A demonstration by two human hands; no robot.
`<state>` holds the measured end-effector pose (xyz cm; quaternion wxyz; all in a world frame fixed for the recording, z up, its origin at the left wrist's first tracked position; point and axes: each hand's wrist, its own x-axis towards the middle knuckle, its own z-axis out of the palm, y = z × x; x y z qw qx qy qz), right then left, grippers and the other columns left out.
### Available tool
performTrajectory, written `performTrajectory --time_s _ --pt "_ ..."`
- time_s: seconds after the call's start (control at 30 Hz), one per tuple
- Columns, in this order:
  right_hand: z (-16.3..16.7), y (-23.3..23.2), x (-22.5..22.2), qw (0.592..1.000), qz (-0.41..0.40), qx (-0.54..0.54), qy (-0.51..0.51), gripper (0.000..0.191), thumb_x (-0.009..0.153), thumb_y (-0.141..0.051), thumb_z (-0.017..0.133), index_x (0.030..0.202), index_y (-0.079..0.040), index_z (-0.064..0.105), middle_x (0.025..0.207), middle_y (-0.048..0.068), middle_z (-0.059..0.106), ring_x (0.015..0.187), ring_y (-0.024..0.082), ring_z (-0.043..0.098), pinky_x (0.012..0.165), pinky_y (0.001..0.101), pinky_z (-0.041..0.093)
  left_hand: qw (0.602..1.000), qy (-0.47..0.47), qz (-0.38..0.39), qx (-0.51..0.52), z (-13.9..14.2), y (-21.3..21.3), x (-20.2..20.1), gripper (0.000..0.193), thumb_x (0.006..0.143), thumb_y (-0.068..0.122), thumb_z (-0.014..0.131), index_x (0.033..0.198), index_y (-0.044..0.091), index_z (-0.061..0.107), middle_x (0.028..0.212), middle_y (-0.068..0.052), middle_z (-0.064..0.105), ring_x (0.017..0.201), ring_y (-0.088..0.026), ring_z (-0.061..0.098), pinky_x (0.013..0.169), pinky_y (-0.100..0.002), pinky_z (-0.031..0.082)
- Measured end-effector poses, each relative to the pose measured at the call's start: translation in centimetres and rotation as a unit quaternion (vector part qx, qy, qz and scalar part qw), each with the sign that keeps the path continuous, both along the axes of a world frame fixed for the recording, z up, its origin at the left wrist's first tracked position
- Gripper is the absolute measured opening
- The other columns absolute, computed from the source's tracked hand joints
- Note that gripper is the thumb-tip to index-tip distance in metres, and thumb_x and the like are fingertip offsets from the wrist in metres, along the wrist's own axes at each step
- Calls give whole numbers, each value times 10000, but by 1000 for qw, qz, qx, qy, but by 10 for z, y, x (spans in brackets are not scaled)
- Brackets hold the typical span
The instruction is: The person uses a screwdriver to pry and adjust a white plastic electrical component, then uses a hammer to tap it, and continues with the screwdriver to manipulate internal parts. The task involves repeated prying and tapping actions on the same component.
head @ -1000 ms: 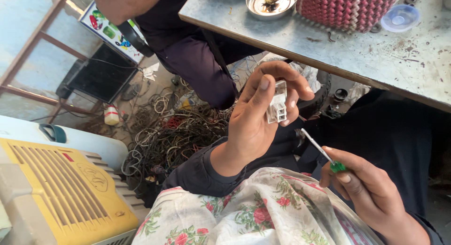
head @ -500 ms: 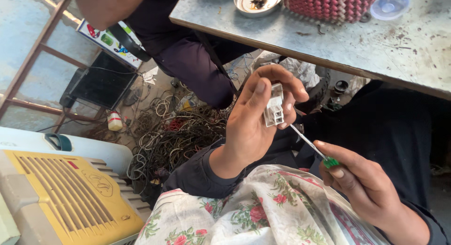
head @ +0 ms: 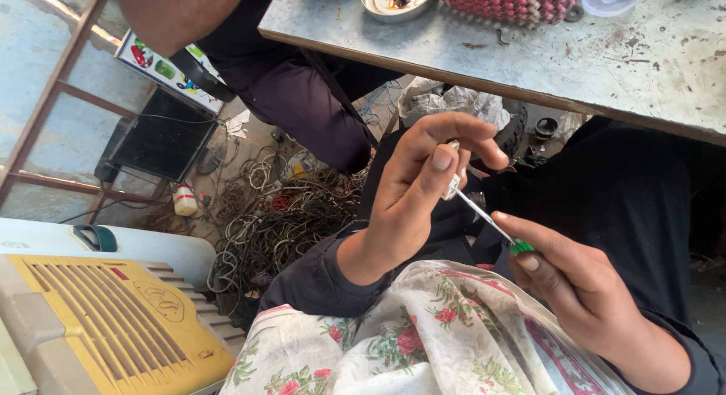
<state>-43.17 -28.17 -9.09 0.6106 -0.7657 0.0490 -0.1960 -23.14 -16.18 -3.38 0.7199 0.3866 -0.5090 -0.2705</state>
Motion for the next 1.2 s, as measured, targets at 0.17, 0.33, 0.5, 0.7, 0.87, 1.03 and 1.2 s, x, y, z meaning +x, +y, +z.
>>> performTrajectory --time_s 0.17,0.33,0.5,0.7,0.87,1.03,1.2 --pt "4 -3 -2 977 4 178 116 472 1008 -101 462 1463 -46 574 613 6 534 502 68 400 456 241 328 996 -75 5 38 7 -1 3 349 1235 336 437 1380 40 549 1308 -66 616 1164 -118 640 1019 -260 494" --pt "-3 -9 1 937 42 324 124 472 1017 -151 447 1456 -28 572 634 3 500 506 67 386 415 227 297 986 -137 24 92 12 2 5 380 1240 355 436 1425 49 563 1193 -46 682 1095 -101 647 934 -232 512" --pt "-7 -8 5 943 28 314 107 461 1021 -141 474 1457 -37 585 640 -5 487 503 57 376 411 229 298 972 -209 67 88 13 -4 5 382 1232 384 415 1426 84 551 1150 -33 683 972 -72 628 860 -224 507" --pt "9 1 10 980 -95 -165 -50 463 942 -18 606 1401 -75 585 1053 95 703 807 108 695 661 284 542 948 -262 116 135 10 -7 2 403 1218 370 423 1460 74 550 1035 -16 654 851 -101 549 838 -256 471" --pt "21 3 18 940 -176 -293 14 527 875 28 695 1381 -111 637 814 101 628 615 212 611 541 334 472 923 -316 145 162 4 -11 4 399 1212 325 421 1519 77 476 1161 -36 645 1099 -141 591 1072 -290 437" --pt "17 -5 18 975 -137 -175 24 483 909 0 668 1376 -115 638 835 74 634 599 143 566 535 299 463 975 -167 -12 146 6 -3 21 468 1226 295 432 1628 89 306 1476 -67 552 1307 -123 512 1149 -267 398" --pt "10 -14 4 997 -12 71 17 429 1008 -57 551 1433 -30 603 731 11 633 645 66 539 523 251 446 982 -30 -115 150 10 -1 31 487 1184 173 502 1631 54 349 1542 -158 533 923 -49 508 852 -191 454"
